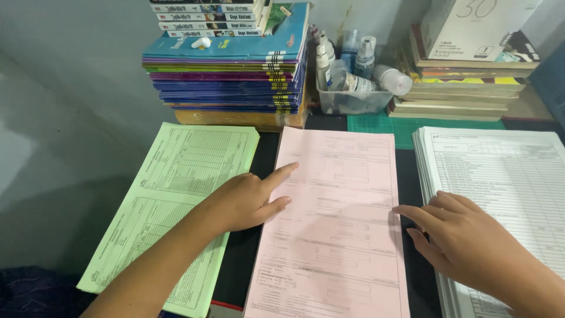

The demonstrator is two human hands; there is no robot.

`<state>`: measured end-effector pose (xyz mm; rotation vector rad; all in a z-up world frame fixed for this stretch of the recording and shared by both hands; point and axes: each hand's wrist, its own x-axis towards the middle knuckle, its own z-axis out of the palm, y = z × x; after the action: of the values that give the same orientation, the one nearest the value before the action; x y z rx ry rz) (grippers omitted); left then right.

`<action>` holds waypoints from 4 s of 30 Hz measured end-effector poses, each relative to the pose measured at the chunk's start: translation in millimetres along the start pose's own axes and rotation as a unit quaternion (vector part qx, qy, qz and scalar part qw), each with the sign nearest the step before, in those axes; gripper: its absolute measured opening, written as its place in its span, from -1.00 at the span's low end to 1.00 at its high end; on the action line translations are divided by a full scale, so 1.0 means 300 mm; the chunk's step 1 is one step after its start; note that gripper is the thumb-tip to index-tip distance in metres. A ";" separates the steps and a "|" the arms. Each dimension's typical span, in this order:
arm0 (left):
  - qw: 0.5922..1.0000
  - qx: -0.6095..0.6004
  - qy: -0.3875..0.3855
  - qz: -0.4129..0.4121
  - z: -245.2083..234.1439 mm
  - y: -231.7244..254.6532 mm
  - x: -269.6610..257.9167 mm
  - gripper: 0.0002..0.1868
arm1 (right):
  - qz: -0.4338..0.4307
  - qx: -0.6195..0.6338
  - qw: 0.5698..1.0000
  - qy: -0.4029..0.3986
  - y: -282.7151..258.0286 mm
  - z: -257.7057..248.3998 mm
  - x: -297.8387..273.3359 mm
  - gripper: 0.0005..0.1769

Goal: Verifying and cross-referencing data between a ledger binder and multiple colored paper forms

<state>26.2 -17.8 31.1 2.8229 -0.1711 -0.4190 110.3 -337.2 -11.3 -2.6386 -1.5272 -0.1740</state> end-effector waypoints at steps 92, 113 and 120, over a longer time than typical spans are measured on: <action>0.998 -0.038 -0.030 -0.039 0.002 -0.003 0.005 -0.35 | 0.048 0.080 0.995 -0.019 -0.002 -0.017 -0.009 -0.50; 0.997 0.043 0.059 0.008 0.059 -0.025 0.034 -0.29 | 0.006 0.106 0.994 -0.022 -0.014 -0.028 0.000 -0.46; 0.994 0.042 0.097 0.037 0.075 -0.037 0.037 -0.33 | 0.013 0.124 0.992 -0.031 -0.012 -0.029 0.000 -0.48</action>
<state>30.8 -14.7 4.3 2.9075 -0.2581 -0.1222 106.8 -336.5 -2.5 -2.4870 -1.4277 0.0952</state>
